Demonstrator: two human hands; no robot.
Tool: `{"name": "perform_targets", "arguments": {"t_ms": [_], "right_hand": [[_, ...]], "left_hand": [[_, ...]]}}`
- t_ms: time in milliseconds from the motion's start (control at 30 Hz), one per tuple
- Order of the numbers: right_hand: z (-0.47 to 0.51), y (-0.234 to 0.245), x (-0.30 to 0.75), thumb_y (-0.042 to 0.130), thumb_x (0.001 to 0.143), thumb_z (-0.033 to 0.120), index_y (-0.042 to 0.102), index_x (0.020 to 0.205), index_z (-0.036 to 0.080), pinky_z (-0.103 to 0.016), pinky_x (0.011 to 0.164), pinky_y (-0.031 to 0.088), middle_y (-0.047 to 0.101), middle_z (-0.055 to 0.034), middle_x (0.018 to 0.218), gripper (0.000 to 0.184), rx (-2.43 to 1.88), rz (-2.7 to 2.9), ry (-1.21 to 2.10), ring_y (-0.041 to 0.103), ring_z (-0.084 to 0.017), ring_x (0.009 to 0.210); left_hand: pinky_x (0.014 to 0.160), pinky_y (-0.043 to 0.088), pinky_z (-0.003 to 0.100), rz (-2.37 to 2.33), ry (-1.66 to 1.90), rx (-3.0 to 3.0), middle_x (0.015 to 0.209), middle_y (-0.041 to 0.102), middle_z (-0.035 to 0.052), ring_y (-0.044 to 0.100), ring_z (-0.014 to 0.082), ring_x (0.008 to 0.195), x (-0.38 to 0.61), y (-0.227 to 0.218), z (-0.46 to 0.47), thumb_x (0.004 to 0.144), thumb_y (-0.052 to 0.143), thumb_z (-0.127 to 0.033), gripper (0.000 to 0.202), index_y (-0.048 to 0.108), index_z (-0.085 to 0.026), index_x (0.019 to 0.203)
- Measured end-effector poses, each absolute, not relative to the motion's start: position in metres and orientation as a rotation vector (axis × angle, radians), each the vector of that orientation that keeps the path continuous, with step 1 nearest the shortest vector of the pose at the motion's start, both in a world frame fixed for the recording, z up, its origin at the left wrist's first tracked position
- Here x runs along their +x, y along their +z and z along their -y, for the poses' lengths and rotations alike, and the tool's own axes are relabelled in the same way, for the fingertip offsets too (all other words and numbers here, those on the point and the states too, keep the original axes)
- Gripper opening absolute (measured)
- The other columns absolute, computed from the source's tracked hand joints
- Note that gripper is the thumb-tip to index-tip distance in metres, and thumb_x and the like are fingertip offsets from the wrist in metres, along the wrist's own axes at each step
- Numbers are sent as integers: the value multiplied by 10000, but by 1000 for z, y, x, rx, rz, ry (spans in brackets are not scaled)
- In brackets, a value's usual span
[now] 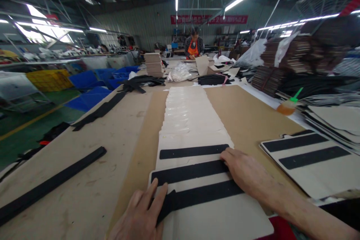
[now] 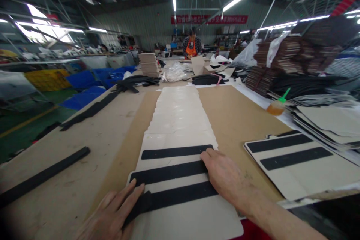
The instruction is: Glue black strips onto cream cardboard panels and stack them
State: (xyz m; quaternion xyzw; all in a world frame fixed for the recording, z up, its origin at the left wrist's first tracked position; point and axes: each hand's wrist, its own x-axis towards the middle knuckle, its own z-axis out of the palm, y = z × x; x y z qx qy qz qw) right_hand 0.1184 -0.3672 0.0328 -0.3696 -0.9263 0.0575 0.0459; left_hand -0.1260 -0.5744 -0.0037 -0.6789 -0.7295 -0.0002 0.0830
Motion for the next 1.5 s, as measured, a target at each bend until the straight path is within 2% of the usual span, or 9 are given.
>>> {"name": "perform_targets", "arguments": {"t_ms": [100, 167, 233, 333, 500, 767, 1067, 1233, 1500], "right_hand": [[388, 40, 107, 433, 738, -66, 605, 1199, 174, -351, 719, 512, 668, -107, 952, 548, -1014, 3023, -150, 650, -248, 866], [400, 43, 97, 443, 779, -28, 431, 1445, 231, -358, 644, 519, 675, -129, 940, 716, -934, 3128, -324, 658, -273, 823], [409, 42, 88, 448, 818, 14, 293, 1529, 289, -358, 592, 513, 677, -141, 895, 778, -862, 3213, -482, 656, -286, 781], [415, 36, 81, 466, 822, 31, 285, 1532, 322, -367, 590, 517, 669, -144, 861, 788, -846, 3230, -601, 648, -292, 779], [408, 28, 97, 457, 797, 14, 421, 1467, 304, -375, 629, 549, 643, -157, 1030, 731, -954, 3083, -398, 628, -306, 912], [384, 10, 155, 399, 802, -12, 503, 1409, 230, -441, 888, 532, 594, -121, 1272, 661, -1064, 2906, -209, 576, -286, 1108], [379, 24, 156, 406, 763, -49, 636, 1232, 177, -439, 930, 515, 672, -125, 1170, 569, -878, 2812, -252, 621, -266, 1071], [407, 37, 83, 364, 728, -78, 569, 1322, 216, -374, 962, 497, 624, -90, 1263, 694, -436, 2888, 124, 586, -204, 1121], [414, 48, -6, 484, 830, 35, 576, 1274, 268, -320, 810, 465, 584, -59, 1030, 510, -69, 3071, 313, 530, -198, 962]], "left_hand": [[997, 488, 451, 2322, 110, -1982, 1386, 560, 127, 553, 290, 1197, -113, 13, 561, 815, 467, -132, 625, 449, -235, 1432], [977, 498, 460, 2419, 171, -1933, 1362, 563, 163, 563, 304, 1190, -104, 21, 553, 817, 475, -133, 637, 430, -243, 1443], [950, 515, 438, 2471, 196, -1911, 1308, 581, 180, 588, 295, 1152, -97, 26, 547, 818, 474, -123, 627, 445, -239, 1434], [923, 529, 400, 2478, 171, -1915, 1239, 590, 168, 609, 270, 1099, -92, 29, 545, 821, 471, -118, 604, 476, -234, 1413], [957, 517, 392, 2492, 157, -1874, 1286, 556, 154, 578, 265, 1163, -96, 23, 549, 843, 460, -141, 563, 491, -217, 1401], [1108, 403, 424, 2464, 115, -1857, 1444, 485, 115, 465, 268, 1321, -106, 8, 559, 882, 432, -209, 527, 484, -210, 1407], [1077, 429, 420, 2499, -148, -1819, 1401, 519, 100, 482, 271, 1275, -94, 9, 568, 858, 511, -240, 518, 511, -232, 1376], [1017, 481, 421, 2505, -220, -1774, 1413, 510, 105, 477, 284, 1266, -91, 3, 570, 859, 522, -252, 518, 502, -221, 1375], [935, 537, 441, 2549, -260, -1818, 1394, 510, 136, 511, 301, 1186, -89, 6, 570, 838, 563, -241, 561, 473, -174, 1387]]}}
